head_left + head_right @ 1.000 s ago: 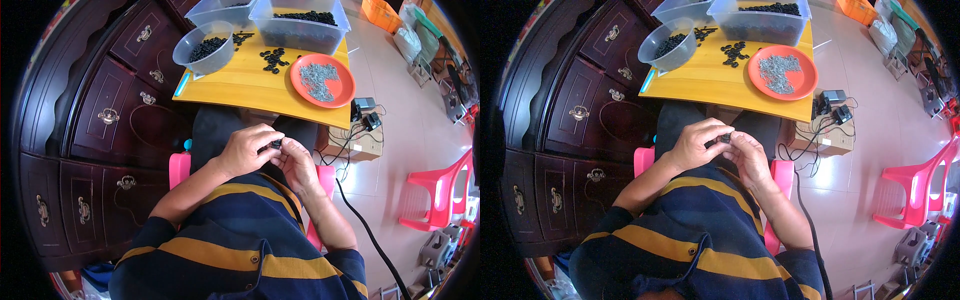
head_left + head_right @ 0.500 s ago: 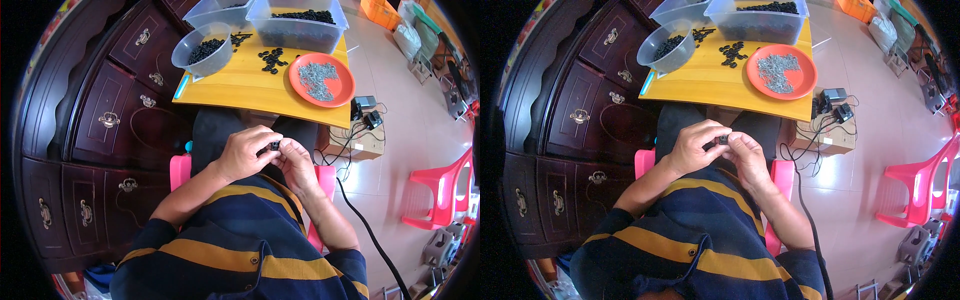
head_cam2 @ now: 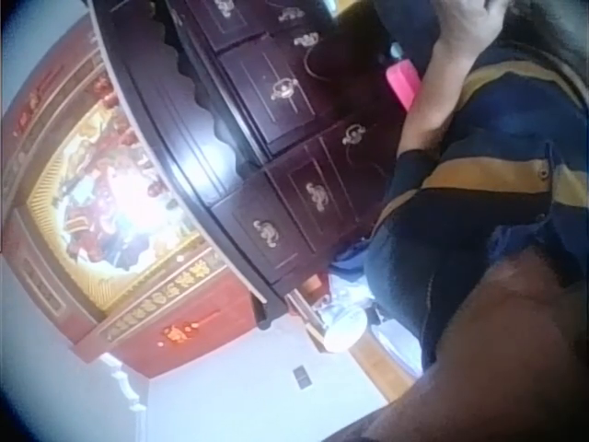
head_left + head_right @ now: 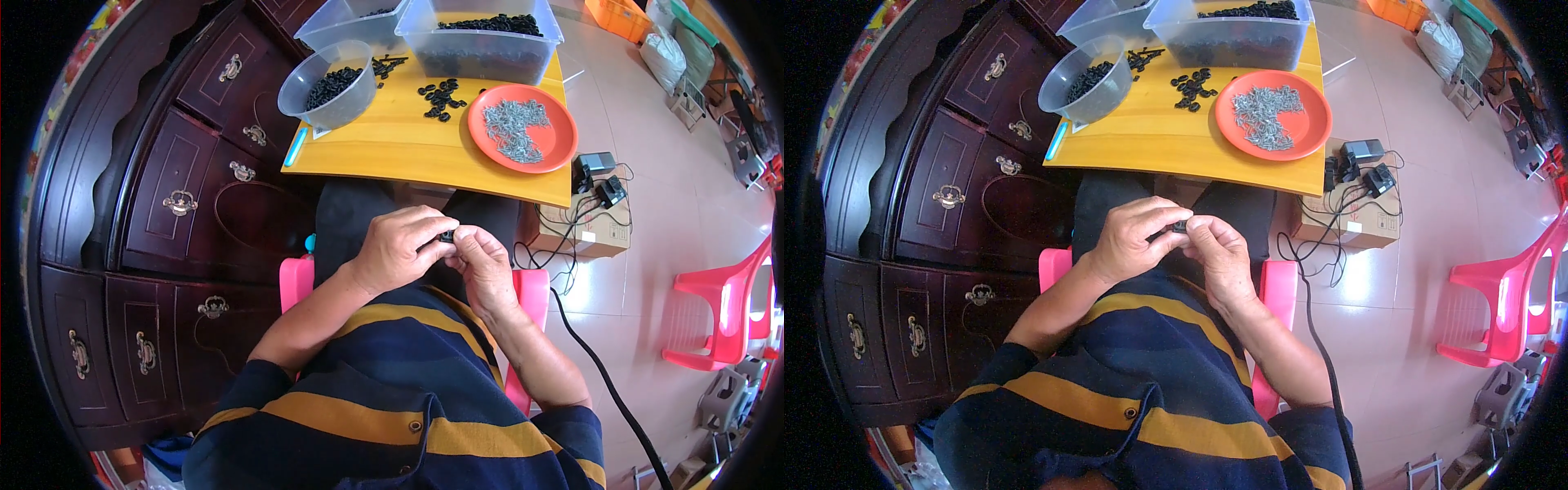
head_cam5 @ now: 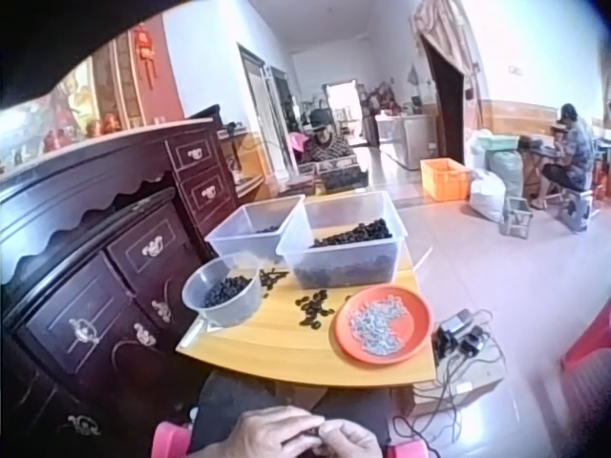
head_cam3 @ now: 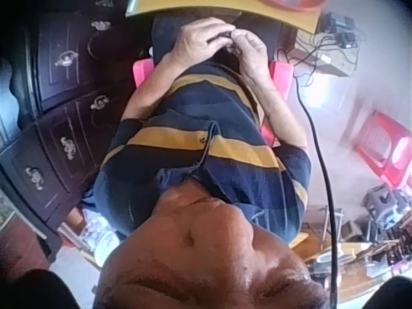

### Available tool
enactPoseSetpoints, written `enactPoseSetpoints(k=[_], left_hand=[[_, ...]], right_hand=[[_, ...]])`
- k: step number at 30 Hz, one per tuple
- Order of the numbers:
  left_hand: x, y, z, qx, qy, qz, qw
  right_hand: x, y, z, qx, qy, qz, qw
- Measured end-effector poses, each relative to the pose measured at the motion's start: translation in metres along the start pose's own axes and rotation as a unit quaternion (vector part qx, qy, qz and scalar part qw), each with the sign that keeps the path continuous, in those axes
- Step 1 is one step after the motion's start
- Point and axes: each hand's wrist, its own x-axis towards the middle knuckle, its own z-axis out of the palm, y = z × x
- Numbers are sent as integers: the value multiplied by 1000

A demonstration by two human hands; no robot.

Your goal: The person assembles black plastic buckle components by hand, inserting small metal pins or rings into them.

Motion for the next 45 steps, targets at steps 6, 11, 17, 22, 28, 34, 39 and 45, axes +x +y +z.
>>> enactPoseSetpoints(k=[6, 11, 17, 22, 28, 34, 39, 45], left_hand=[[-1, -4, 0, 3, -3, 16, 1000], [-8, -10, 0, -7, -2, 27, 1000], [-9, -8, 3, -53, -3, -19, 998], [-7, -18, 5, -77, -13, -17, 997], [3, -38, 9, -164, -45, -29, 985], [12, -51, 14, -171, -96, -19, 980], [21, -62, -5, -178, -160, -13, 971], [58, -105, -55, -169, -285, -67, 941]], right_hand=[[2, 3, -4, -18, 4, -2, 1000], [1, 8, -3, -22, 10, 13, 1000], [0, 6, -3, -11, 1, -2, 1000], [1, 4, -2, 7, 16, 12, 1000], [7, 0, -6, 45, 12, 21, 999], [13, 3, -14, -11, 57, 42, 997], [18, 8, -7, -77, 72, 46, 993], [44, -8, 24, -161, 0, 76, 984]])
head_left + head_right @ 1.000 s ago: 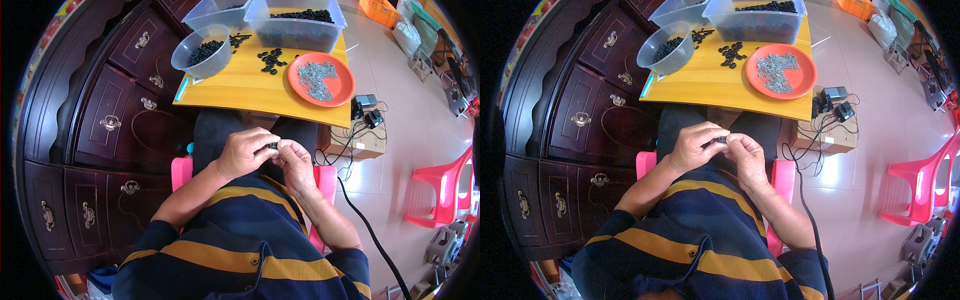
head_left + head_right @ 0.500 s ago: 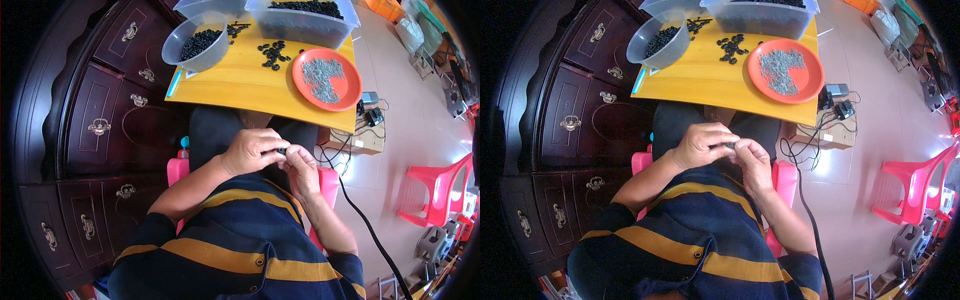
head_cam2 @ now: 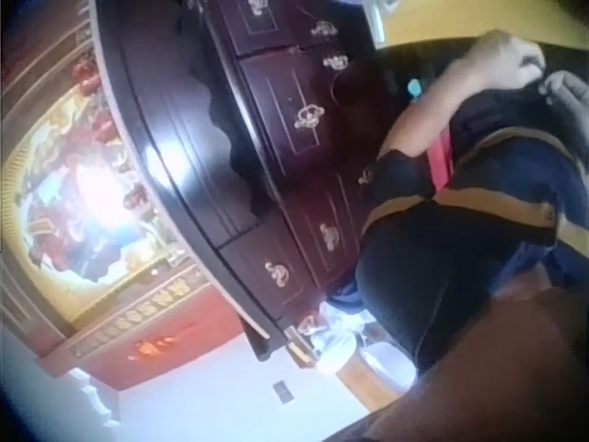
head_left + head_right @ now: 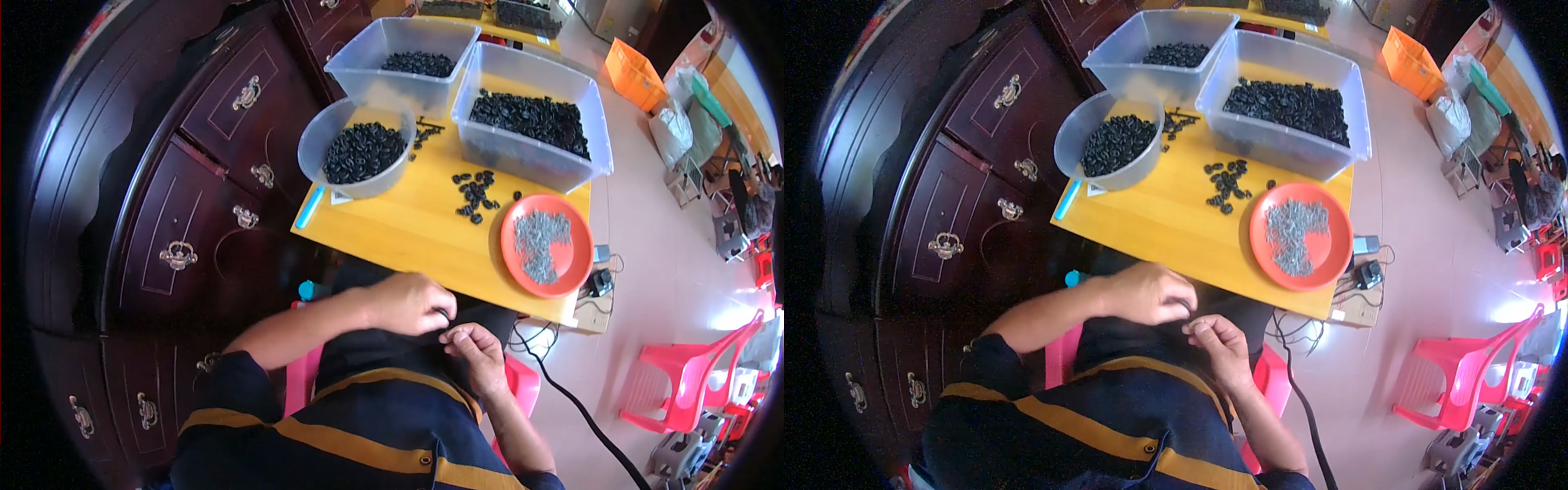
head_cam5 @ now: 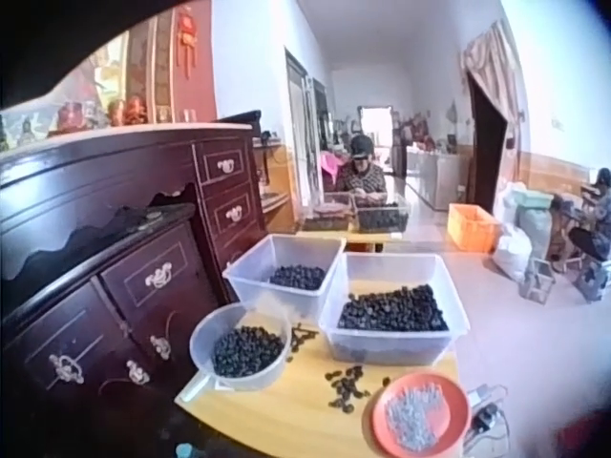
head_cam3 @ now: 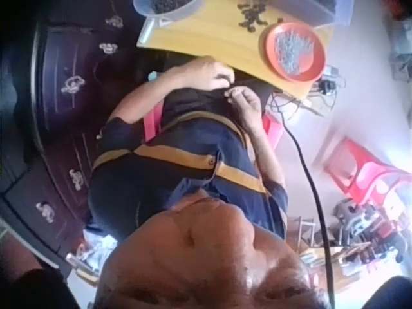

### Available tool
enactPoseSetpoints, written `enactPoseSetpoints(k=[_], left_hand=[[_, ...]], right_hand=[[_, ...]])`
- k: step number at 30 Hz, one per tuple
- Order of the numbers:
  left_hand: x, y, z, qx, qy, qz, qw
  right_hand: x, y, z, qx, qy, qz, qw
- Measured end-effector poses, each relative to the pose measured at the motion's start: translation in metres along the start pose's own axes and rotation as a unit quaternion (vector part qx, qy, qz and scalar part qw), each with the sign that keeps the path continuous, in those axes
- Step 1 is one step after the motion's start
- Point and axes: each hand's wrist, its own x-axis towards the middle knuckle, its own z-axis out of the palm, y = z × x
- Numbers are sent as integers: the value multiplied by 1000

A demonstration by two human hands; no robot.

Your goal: The person assembles black plastic buckle components by hand, inserting small metal pins or rings into them.

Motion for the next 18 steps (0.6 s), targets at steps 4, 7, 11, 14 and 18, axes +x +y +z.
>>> enactPoseSetpoints(k=[4, 7, 11, 14, 18], left_hand=[[21, -18, -108, 96, 53, -119, 987], [53, -41, -186, 2, 313, -85, 946], [70, -50, -186, -18, 377, -41, 925], [61, -58, -124, -50, 243, -81, 965], [68, -83, -58, 64, 197, -81, 975]], right_hand=[[32, -25, 12, -64, -21, -29, 997], [58, -41, 22, -95, -17, -47, 994], [85, -47, 20, -87, 25, -81, 993], [94, -46, 9, -96, 47, -85, 991], [97, -52, 2, -180, 81, -131, 971]])
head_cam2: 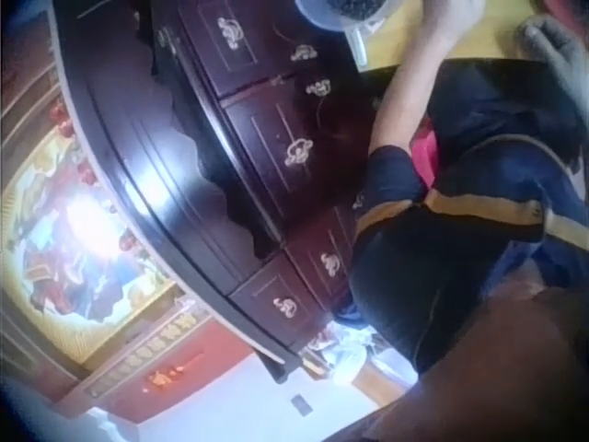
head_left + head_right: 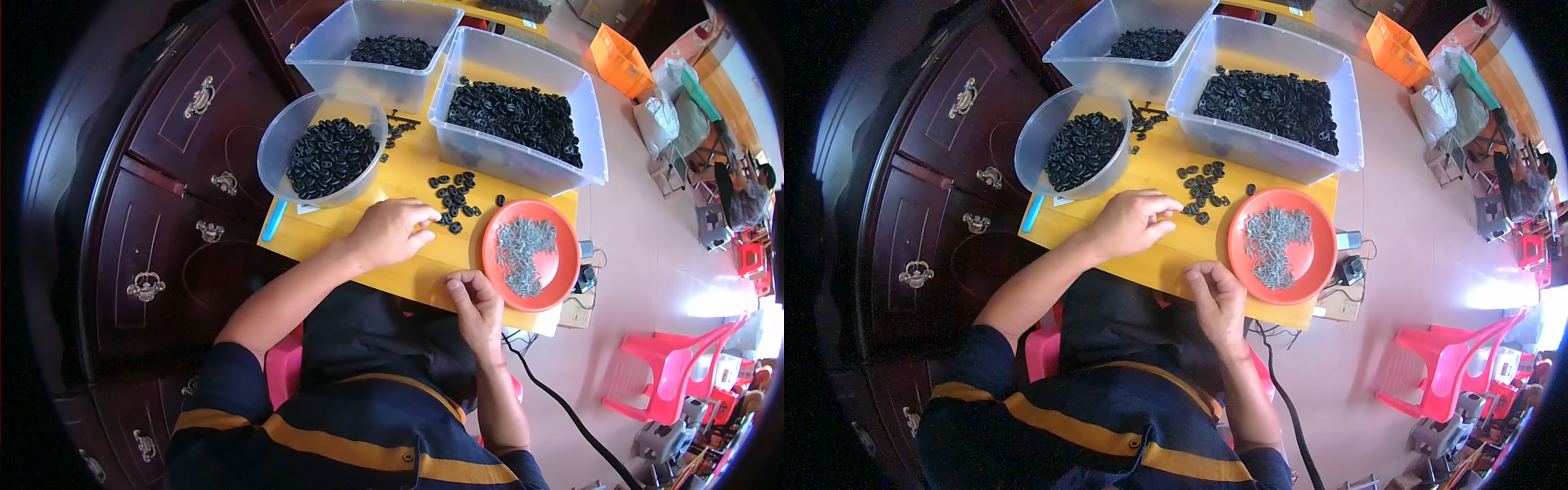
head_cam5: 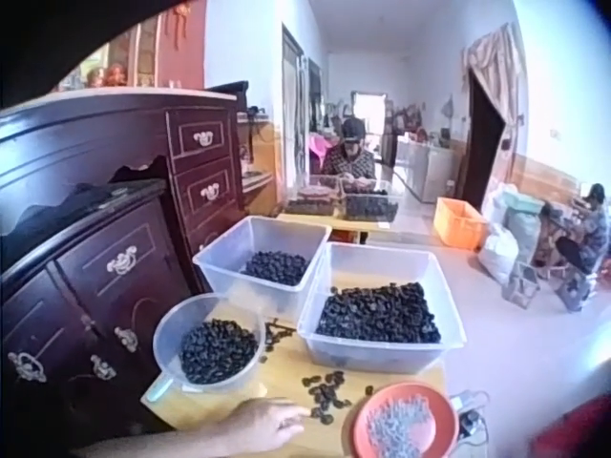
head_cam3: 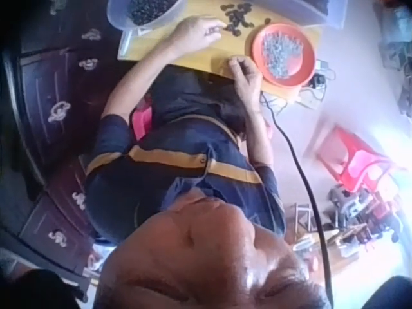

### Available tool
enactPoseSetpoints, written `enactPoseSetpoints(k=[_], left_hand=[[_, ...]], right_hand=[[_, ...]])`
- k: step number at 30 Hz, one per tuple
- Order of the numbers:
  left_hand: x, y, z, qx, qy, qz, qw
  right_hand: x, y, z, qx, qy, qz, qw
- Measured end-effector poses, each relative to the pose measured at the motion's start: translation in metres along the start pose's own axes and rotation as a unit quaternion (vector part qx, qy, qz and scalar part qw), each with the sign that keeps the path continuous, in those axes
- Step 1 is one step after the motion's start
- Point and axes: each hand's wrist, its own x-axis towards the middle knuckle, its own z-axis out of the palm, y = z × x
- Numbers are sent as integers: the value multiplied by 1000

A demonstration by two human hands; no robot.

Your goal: The person assembles black plastic buckle components by hand, inserting small metal pins or rings into them.

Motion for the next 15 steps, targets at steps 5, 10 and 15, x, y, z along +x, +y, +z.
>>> enactPoseSetpoints(k=[5, 10, 15], left_hand=[[13, -12, 31, 74, 59, -6, 996], [23, -9, 44, 77, 76, -26, 994], [24, -13, 48, 28, 99, -42, 994]], right_hand=[[-2, -13, -5, -178, -1, -66, 982], [-4, -14, -9, -217, 17, -98, 971], [-5, -18, -10, -210, 22, -88, 974]])
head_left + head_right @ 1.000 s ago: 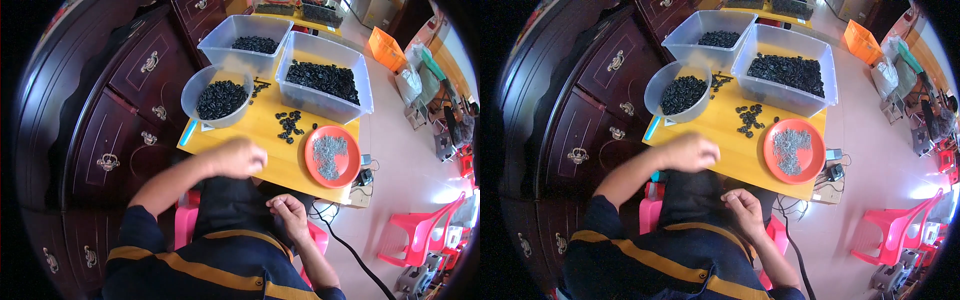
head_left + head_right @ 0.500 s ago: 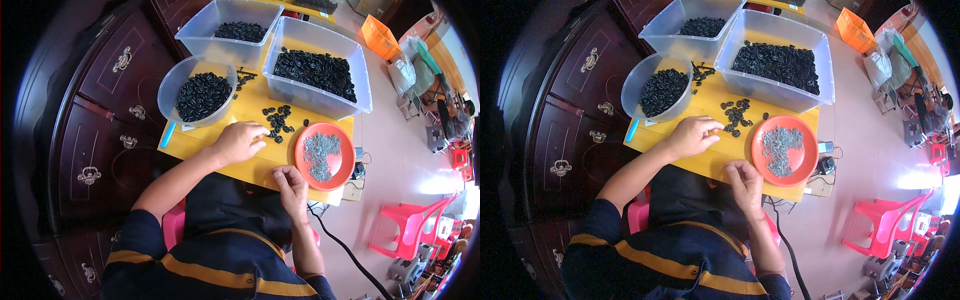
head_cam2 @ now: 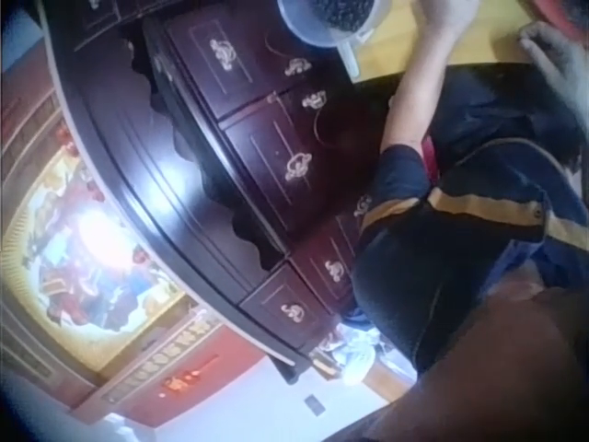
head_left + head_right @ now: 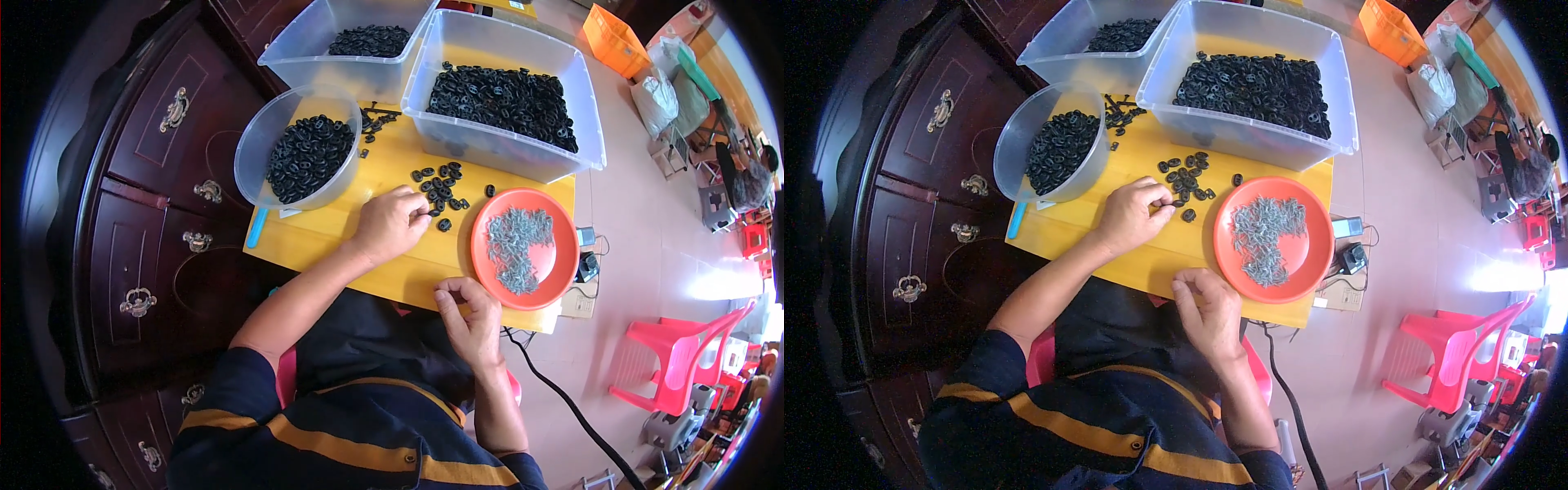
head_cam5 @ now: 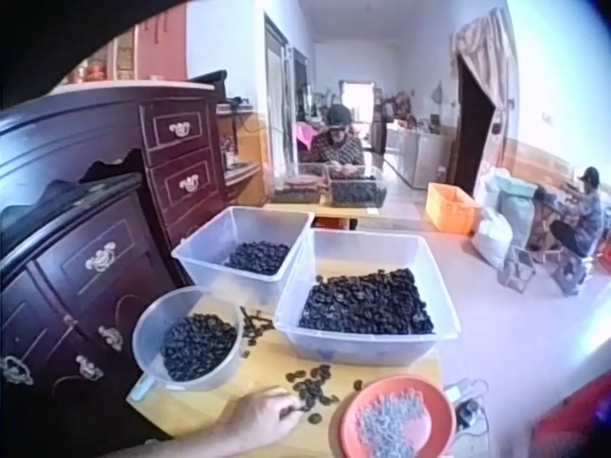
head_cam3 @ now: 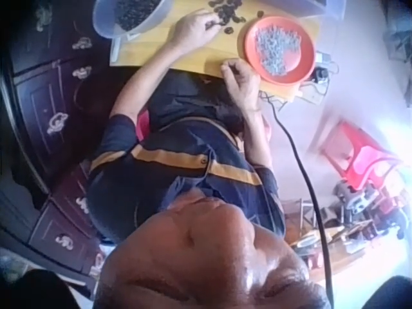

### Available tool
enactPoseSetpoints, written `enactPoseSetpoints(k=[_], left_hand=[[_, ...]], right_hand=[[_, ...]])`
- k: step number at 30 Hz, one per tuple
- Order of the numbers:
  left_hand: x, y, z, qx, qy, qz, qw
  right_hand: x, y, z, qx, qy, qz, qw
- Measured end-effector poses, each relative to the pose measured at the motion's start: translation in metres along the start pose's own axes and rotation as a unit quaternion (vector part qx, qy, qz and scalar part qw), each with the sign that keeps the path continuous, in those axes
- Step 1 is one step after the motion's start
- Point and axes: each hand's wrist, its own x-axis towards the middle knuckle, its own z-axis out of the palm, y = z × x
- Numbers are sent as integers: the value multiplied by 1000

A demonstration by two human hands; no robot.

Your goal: The person assembles black plastic buckle components by hand, inserting small metal pins or rings into them.

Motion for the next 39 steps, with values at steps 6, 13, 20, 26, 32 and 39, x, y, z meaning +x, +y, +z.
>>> enactPoseSetpoints(k=[6, 13, 20, 26, 32, 39], left_hand=[[-5, -1, -7, -31, -1, 9, 999], [-13, 24, -28, -103, -35, -10, 994], [-39, 71, -39, -141, -160, 78, 974], [-40, 75, -34, -147, -172, 99, 969], [-4, 70, -31, -162, -208, 15, 965], [25, 84, 31, 81, -213, 260, 938]], right_hand=[[-2, 0, -2, 2, 7, 5, 1000], [-5, 4, -1, 21, 23, 15, 999], [-6, 4, 1, 244, 83, 78, 963], [-5, 13, -1, 310, 39, 77, 947], [-10, 13, 1, 81, -30, 36, 996], [-11, 15, 9, -56, -41, -63, 996]])
